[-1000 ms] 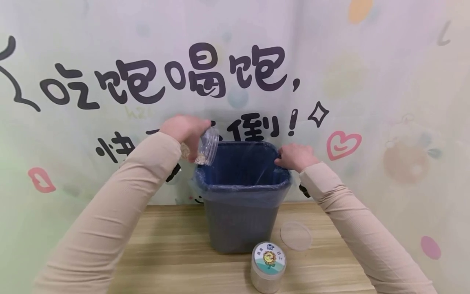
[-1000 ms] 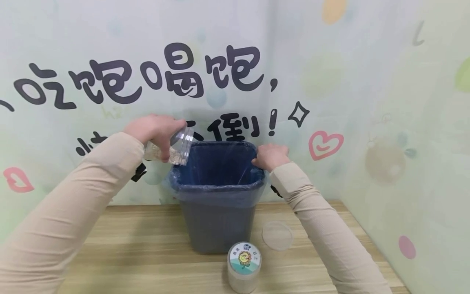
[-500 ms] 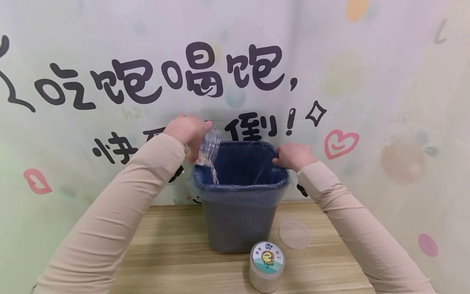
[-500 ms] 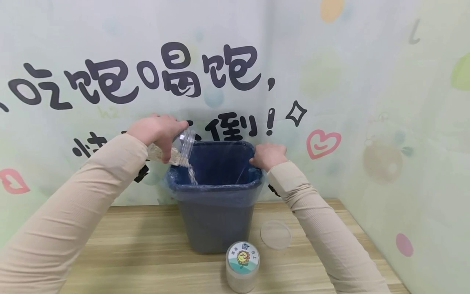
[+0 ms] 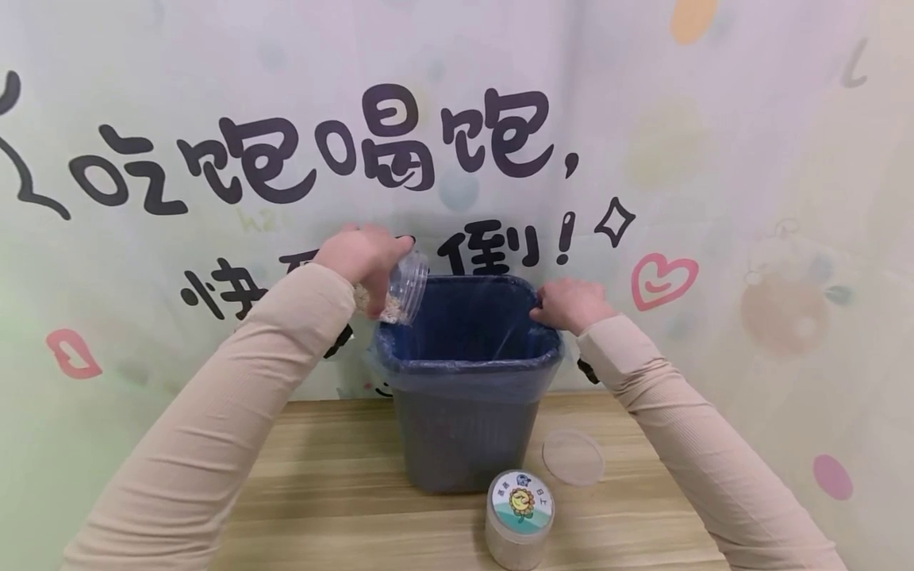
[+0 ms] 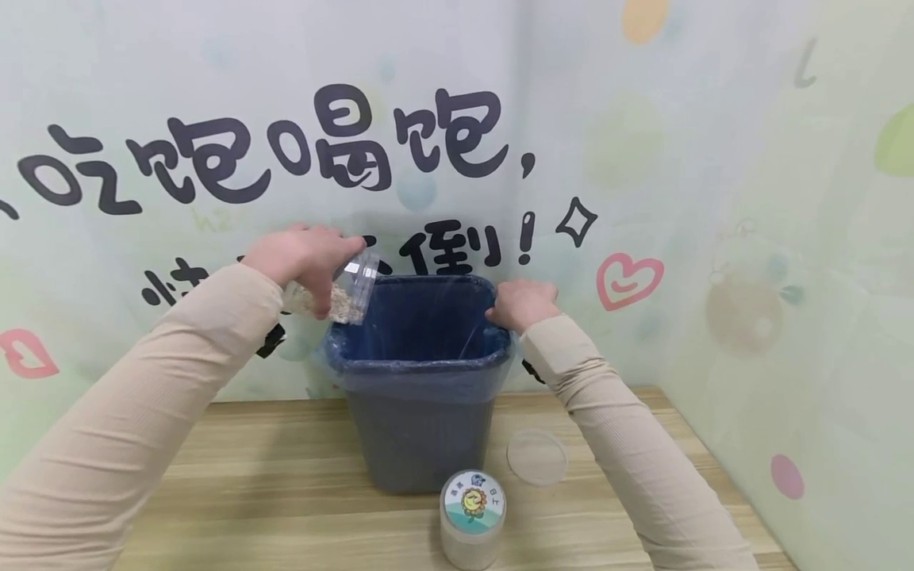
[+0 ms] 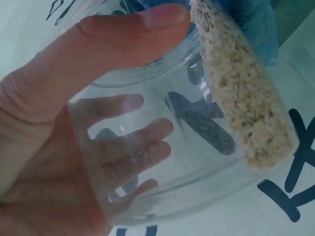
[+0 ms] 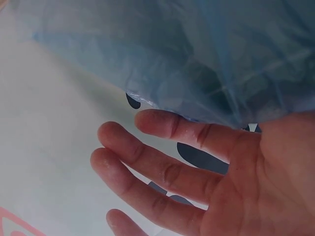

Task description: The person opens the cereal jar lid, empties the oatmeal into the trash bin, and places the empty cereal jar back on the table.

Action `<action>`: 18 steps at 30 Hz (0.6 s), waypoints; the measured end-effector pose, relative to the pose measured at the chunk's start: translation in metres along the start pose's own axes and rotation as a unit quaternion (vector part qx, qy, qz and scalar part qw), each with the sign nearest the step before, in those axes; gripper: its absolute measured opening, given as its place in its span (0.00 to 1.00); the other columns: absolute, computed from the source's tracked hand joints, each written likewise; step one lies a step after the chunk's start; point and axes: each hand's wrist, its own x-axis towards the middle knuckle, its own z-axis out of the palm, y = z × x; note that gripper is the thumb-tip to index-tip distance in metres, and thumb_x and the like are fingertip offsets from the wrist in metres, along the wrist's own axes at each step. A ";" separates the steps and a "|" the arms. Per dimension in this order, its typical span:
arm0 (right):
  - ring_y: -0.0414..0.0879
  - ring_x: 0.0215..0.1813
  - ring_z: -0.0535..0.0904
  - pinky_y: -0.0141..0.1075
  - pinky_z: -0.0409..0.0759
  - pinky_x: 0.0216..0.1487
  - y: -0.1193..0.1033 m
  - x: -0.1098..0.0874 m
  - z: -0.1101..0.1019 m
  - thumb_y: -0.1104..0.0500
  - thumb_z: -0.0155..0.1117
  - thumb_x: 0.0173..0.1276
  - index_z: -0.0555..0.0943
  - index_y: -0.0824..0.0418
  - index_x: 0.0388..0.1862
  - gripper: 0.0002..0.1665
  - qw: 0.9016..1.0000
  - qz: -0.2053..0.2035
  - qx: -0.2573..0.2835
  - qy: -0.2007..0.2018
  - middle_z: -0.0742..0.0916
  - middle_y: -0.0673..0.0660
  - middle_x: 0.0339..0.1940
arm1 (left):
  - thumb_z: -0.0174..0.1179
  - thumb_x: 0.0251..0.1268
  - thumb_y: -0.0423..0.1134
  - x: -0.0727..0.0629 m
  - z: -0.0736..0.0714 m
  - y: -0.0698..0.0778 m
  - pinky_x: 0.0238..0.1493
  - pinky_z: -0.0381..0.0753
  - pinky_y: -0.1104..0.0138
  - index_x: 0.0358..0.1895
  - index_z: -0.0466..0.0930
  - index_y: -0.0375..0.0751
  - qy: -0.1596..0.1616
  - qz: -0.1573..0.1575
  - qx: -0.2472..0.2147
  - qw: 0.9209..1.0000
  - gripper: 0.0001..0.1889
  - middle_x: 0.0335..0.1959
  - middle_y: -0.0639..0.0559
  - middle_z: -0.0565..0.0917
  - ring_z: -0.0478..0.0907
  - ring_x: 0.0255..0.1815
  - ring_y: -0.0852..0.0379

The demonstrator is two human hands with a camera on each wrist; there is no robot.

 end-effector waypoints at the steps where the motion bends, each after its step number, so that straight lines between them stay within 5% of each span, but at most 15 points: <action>1: 0.58 0.44 0.79 0.57 0.74 0.42 0.000 0.000 0.000 0.49 0.57 0.68 0.81 0.61 0.38 0.16 1.000 0.000 0.000 0.000 0.84 0.61 0.42 | 0.79 0.31 0.35 0.000 0.000 0.001 0.58 0.65 0.49 0.63 0.64 0.38 -0.001 -0.001 0.007 1.000 0.48 0.50 0.42 0.77 0.72 0.53 0.43; 11: 0.58 0.43 0.79 0.56 0.74 0.42 -0.001 0.001 0.003 0.49 0.57 0.67 0.81 0.60 0.34 0.16 1.000 0.003 0.006 0.006 0.84 0.60 0.40 | 0.78 0.33 0.32 0.000 0.003 0.006 0.54 0.68 0.50 0.66 0.63 0.41 -0.003 -0.032 -0.006 0.999 0.48 0.57 0.36 0.72 0.66 0.55 0.36; 18: 0.60 0.43 0.79 0.57 0.73 0.43 -0.001 0.001 0.002 0.49 0.57 0.66 0.81 0.61 0.34 0.15 1.000 0.004 0.008 0.008 0.84 0.61 0.40 | 0.77 0.31 0.31 -0.004 0.002 0.013 0.58 0.64 0.50 0.63 0.66 0.38 0.030 -0.009 0.027 0.999 0.46 0.55 0.38 0.75 0.69 0.56 0.39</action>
